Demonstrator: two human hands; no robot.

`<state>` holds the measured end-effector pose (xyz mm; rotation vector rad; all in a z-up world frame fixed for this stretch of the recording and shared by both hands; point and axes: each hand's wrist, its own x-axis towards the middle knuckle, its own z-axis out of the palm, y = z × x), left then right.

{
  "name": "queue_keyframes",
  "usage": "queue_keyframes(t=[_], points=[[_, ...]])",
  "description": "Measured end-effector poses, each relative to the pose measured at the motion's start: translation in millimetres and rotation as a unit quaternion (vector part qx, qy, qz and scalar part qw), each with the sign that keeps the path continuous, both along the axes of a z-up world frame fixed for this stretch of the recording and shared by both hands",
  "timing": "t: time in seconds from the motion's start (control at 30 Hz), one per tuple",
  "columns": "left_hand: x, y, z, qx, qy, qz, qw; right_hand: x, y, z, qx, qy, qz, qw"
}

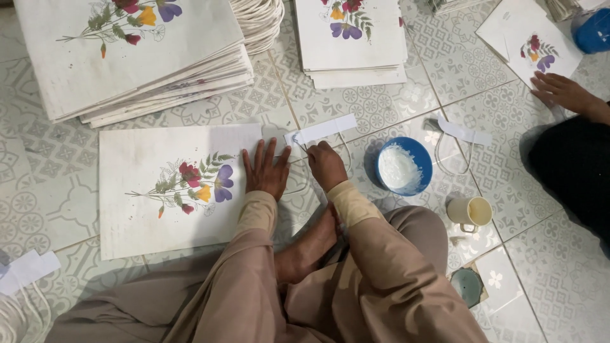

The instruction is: The person sits on the floor and assembles paper bags by applying adhesive to a white paper strip, attaching it to the bag, and folding the strip to secure the handle. The person repeats this process for multiple bags, stacking the finished ones nearby.

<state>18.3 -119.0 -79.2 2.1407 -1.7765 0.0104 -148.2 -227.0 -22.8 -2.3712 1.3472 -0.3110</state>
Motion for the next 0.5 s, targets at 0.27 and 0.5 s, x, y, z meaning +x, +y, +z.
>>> queue_keyframes(t=[0.27,0.5], points=[[-1.4,-1.2,3.8,-0.015,-0.018,0.009,1.0,-69.4,-70.0,-23.7,-0.019,0.048,-0.162,0.985],[-0.6,0.6,5.9,0.006,0.005,-0.001,1.0,-14.5,-8.1,6.3,-0.077,0.142,0.047,0.986]])
